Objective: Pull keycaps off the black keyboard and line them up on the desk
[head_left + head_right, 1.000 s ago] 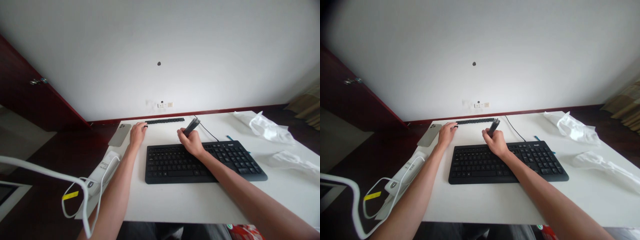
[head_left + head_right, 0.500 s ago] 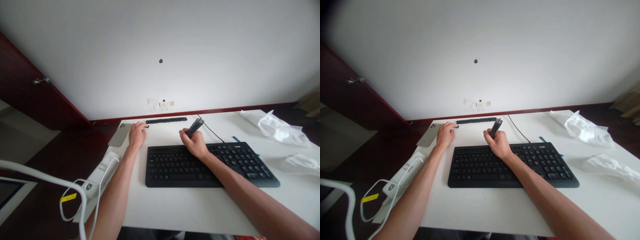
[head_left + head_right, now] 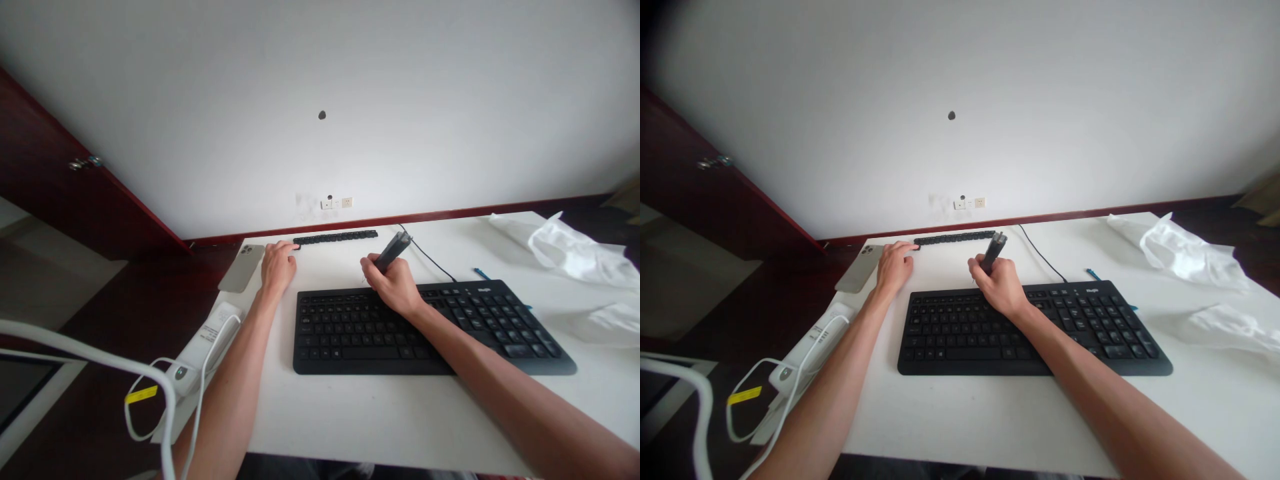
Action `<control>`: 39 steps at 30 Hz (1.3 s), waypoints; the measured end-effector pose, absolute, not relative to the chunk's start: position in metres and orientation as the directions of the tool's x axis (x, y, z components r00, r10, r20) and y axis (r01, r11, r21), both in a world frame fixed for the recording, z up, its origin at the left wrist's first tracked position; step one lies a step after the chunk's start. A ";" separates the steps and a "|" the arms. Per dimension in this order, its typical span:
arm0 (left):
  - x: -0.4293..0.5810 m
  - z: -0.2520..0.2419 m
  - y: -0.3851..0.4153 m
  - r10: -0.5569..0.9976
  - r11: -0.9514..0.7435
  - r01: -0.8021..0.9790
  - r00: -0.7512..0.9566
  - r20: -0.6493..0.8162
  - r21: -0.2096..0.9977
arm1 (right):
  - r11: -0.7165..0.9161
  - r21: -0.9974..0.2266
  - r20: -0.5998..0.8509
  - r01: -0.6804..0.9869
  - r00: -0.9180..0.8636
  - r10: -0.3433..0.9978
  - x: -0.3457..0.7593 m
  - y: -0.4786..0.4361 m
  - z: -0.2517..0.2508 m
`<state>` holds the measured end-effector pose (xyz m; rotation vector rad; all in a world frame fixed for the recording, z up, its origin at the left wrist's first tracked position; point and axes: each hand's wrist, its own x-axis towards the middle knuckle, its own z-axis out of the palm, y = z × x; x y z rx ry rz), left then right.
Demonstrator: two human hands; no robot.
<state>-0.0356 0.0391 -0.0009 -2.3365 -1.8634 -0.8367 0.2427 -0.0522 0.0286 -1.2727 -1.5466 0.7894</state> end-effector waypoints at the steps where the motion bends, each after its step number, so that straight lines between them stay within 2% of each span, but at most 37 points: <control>1: -0.036 -0.001 0.039 0.894 -0.277 0.914 0.133 0.428 0.297 | 0.250 -0.902 0.264 0.353 -0.007 0.964 0.243 -0.052 0.029; 28: -0.034 0.000 0.042 0.886 -0.251 0.931 0.109 0.451 0.266 | 0.233 -0.903 0.245 0.361 -0.012 0.969 0.242 -0.053 0.032; 39: -0.034 -0.002 0.041 0.885 -0.228 0.923 0.064 0.460 0.309 | 0.241 -0.923 0.236 0.300 -0.051 0.970 0.244 -0.054 0.033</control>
